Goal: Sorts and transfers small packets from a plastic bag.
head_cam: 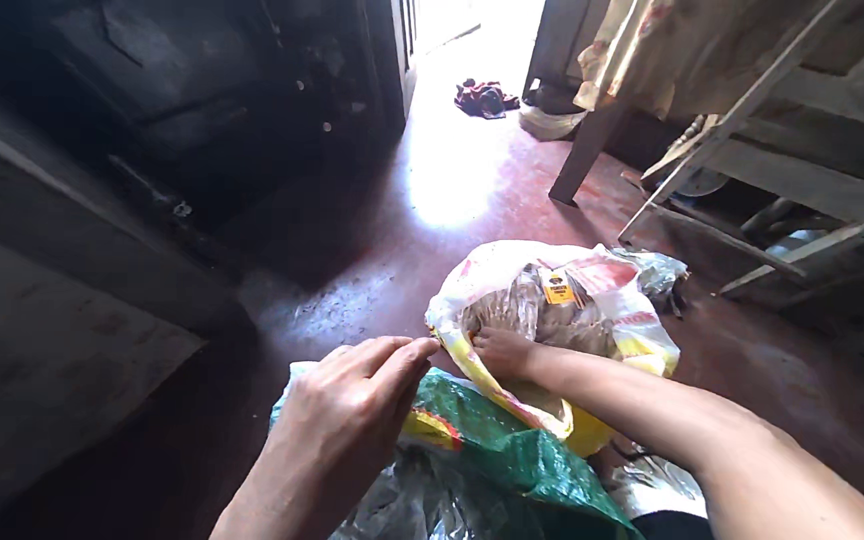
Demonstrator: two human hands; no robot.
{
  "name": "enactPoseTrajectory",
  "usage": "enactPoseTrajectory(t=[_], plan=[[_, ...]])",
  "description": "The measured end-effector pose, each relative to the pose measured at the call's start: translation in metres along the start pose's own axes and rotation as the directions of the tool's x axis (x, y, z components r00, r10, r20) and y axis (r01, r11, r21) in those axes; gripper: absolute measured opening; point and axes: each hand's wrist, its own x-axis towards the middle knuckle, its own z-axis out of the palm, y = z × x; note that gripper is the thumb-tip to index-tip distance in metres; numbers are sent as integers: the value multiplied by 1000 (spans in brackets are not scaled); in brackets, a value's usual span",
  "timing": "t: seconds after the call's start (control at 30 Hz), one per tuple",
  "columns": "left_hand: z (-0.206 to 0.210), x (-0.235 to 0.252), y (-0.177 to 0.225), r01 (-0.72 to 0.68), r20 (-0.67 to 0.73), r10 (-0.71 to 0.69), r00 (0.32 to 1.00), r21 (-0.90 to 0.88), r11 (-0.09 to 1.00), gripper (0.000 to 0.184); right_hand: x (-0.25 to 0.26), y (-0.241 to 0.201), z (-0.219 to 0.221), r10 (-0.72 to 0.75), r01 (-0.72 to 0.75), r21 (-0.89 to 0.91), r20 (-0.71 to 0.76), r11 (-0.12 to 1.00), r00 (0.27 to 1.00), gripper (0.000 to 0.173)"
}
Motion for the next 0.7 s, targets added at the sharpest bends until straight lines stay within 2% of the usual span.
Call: enactPoseTrajectory(t=[0.13,0.2,0.27,0.33,0.37,0.43,0.5,0.53,0.6,0.63,0.7], plan=[[-1,-5,0,-10,26,9,1000,18,1000,28,-8,5,17,-31,20,-193,-54,981,998,29],[-2,-7,0,-2,27,2,1000,17,1000,29,-19,1,15,20,-27,-253,-32,967,999,29],[-3,-8,-1,3,23,-3,1000,14,1000,30,-27,-3,9,133,-125,-260,14,957,991,30],[-2,-7,0,2,19,-2,1000,10,1000,30,-42,-5,-4,263,-258,-153,13,954,965,33],[-1,-7,0,-1,21,1,1000,10,1000,30,-54,-5,-11,314,-316,-56,-44,947,948,33],[1,-7,0,-11,33,10,999,6,1000,30,-84,-1,-19,343,-333,82,-260,939,903,28],[2,-6,0,-20,42,20,999,2,1000,31,-118,4,-32,352,-302,184,-409,936,842,25],[3,-6,0,-25,40,25,999,0,1000,31,-135,7,-33,353,-259,246,-533,934,769,22],[5,-6,0,-29,34,30,999,-8,1000,31,-168,5,-35,374,-112,375,-758,920,534,19],[6,-6,1,-29,33,29,999,-10,1000,32,-186,1,-37,406,-46,427,-814,903,416,21],[6,-7,3,-25,45,26,999,-24,999,31,-227,-13,-40,494,77,523,-837,849,236,26]])
